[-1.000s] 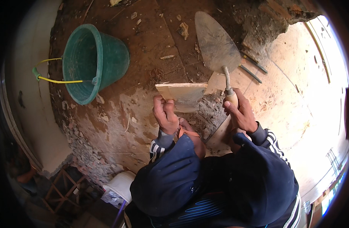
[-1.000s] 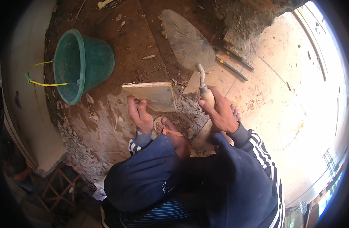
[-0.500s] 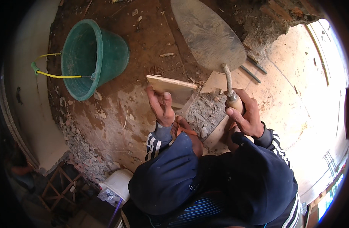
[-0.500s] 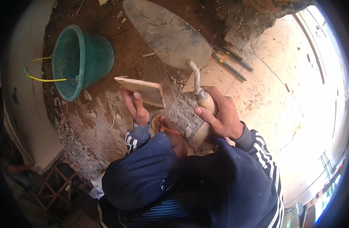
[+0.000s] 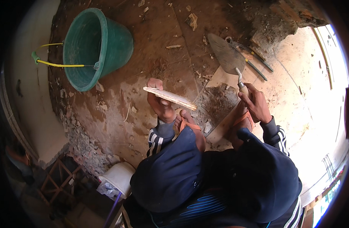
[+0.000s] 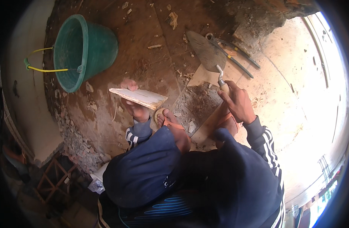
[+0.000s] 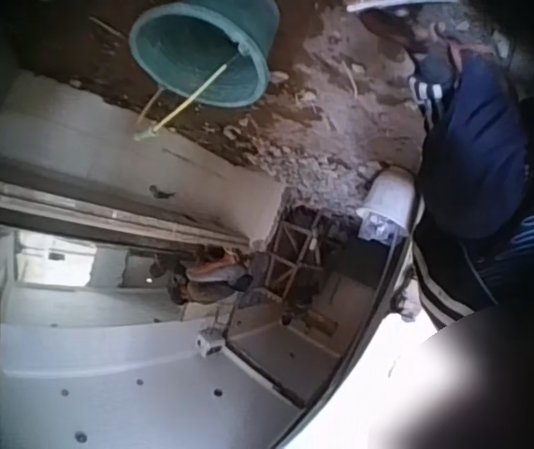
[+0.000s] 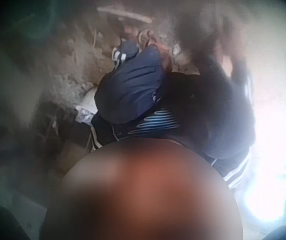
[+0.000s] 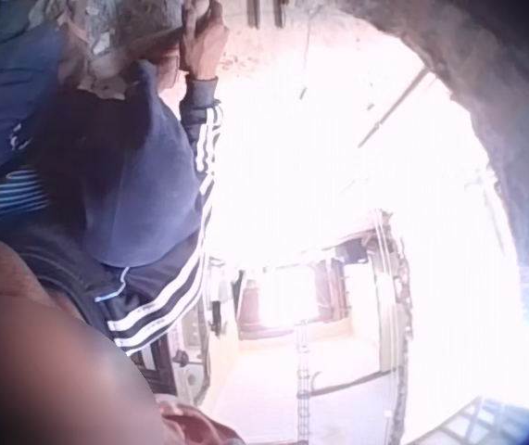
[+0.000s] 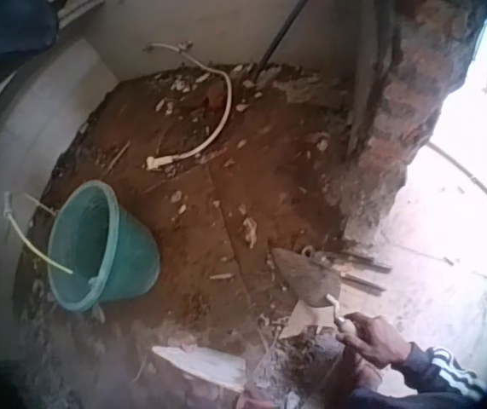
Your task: The person uses a trowel to scrape and smooth a rectangular piece of wood, then switches to pliers to snap off small fragments. The person continues to scrape and break off pieces from the wood while seated on the floor.
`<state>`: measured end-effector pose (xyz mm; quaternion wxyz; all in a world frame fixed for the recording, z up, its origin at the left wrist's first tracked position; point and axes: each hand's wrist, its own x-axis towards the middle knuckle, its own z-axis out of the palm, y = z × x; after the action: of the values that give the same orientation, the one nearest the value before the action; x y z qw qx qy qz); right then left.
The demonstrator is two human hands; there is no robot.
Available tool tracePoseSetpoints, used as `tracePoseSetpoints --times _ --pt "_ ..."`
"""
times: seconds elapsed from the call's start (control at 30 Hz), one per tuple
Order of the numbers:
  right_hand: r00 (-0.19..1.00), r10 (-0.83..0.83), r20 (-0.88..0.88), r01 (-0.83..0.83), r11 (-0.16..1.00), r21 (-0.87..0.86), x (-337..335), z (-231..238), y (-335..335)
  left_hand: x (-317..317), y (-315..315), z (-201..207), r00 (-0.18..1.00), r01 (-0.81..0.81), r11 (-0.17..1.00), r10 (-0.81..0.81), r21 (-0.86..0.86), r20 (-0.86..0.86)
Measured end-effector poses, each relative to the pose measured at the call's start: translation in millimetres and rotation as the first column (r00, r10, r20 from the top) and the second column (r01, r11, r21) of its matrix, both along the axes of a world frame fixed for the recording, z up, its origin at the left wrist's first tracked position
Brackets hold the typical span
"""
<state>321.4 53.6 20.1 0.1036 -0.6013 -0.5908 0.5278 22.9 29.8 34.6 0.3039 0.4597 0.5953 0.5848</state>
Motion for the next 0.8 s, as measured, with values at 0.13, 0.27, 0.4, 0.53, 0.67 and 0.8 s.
tracePoseSetpoints --times 0.13,0.27,0.4,0.53,0.67,0.8 --pt "1.0 -0.003 0.017 0.003 1.0 0.012 6 -9 -3 0 2 0 1.0 0.003 1.0 -0.003 0.002 -0.016" --pt "0.999 0.008 0.031 -0.009 0.999 0.051 5 -11 -2 2 6 2 0.999 -0.002 0.999 0.004 0.052 -0.039" --pt "0.998 0.018 0.061 -0.019 1.0 0.024 4 -10 -1 6 4 18 0.99 -0.12 0.974 0.102 -0.192 -0.102" --pt "0.996 0.039 0.074 -0.041 0.999 0.021 6 -12 -2 -6 17 25 0.914 -0.203 0.937 0.077 -0.285 -0.399" --pt "0.998 0.055 0.022 -0.056 0.996 0.075 8 -19 -8 -21 37 10 0.85 -0.185 0.902 -0.053 -0.391 -0.525" --pt "0.997 -0.009 0.076 0.004 0.998 0.07 9 -28 -13 -24 50 -24 0.856 -0.199 0.823 -0.119 -0.533 -0.504"
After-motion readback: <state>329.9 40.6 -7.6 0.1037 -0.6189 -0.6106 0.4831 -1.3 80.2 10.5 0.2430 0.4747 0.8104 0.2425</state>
